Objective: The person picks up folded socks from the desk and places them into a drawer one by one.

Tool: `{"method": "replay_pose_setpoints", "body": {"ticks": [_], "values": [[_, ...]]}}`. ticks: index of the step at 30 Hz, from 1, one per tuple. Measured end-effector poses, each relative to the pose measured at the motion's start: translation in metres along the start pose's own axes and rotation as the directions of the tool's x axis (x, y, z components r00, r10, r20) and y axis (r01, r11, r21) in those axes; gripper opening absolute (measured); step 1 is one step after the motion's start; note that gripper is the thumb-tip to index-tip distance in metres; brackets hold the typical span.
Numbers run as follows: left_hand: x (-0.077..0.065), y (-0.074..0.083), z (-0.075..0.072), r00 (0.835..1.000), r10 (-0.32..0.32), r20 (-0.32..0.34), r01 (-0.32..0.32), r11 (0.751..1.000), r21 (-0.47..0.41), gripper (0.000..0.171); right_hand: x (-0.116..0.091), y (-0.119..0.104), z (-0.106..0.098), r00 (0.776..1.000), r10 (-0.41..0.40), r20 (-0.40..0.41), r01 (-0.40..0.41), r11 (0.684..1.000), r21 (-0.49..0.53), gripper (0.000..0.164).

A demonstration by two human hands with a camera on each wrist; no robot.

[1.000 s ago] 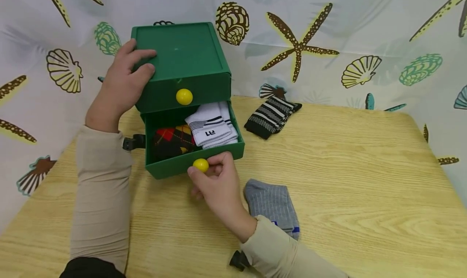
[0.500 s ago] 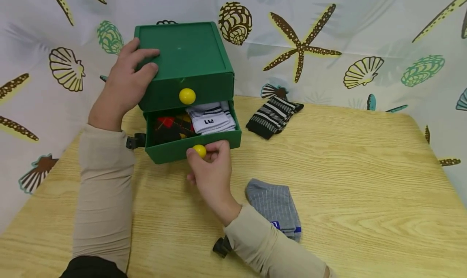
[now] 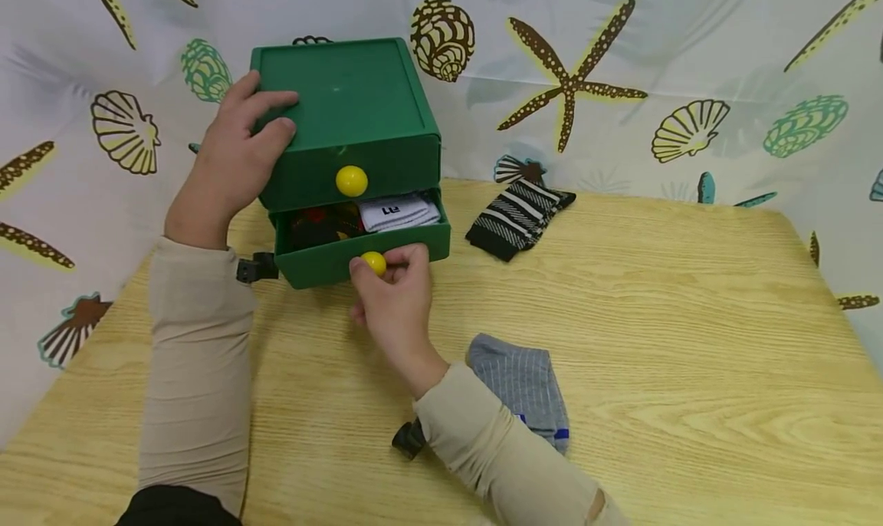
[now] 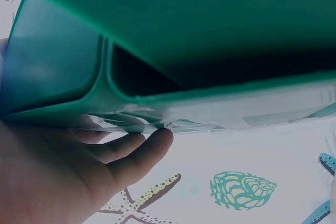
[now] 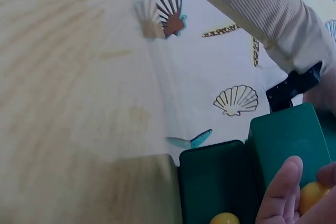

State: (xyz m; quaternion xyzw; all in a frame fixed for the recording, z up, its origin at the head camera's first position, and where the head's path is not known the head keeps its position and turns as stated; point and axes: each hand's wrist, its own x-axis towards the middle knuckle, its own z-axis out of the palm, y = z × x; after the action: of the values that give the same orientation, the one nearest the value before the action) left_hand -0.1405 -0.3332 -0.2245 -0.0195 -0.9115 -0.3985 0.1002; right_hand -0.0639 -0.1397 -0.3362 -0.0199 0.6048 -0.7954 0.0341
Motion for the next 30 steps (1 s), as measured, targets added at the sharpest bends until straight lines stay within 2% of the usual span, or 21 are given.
{"method": "replay_pose_setpoints", "body": {"ticks": [10,19,24,30], "values": [[0.000,-0.001,0.000,1.000,-0.004,-0.004,0.004,1.000,-0.003,0.058,0.018,-0.002,0.003,0.998,0.060,0.014,-0.061,0.997,0.047,0.032],[0.000,0.003,-0.001,0.999,0.026,-0.018,-0.026,1.000,-0.005,0.058,0.034,-0.006,0.005,0.998,0.063,0.015,-0.063,0.997,0.045,0.032],[-0.001,0.007,-0.002,1.000,0.008,-0.015,-0.008,1.000,0.001,0.058,0.041,-0.006,0.008,0.997,0.069,0.023,-0.070,0.995,0.068,0.031],[-0.004,0.007,-0.003,1.000,0.018,-0.001,-0.018,1.000,0.009,0.058,0.048,-0.003,0.010,0.997,0.080,0.019,-0.082,0.993,0.080,0.030]]}}
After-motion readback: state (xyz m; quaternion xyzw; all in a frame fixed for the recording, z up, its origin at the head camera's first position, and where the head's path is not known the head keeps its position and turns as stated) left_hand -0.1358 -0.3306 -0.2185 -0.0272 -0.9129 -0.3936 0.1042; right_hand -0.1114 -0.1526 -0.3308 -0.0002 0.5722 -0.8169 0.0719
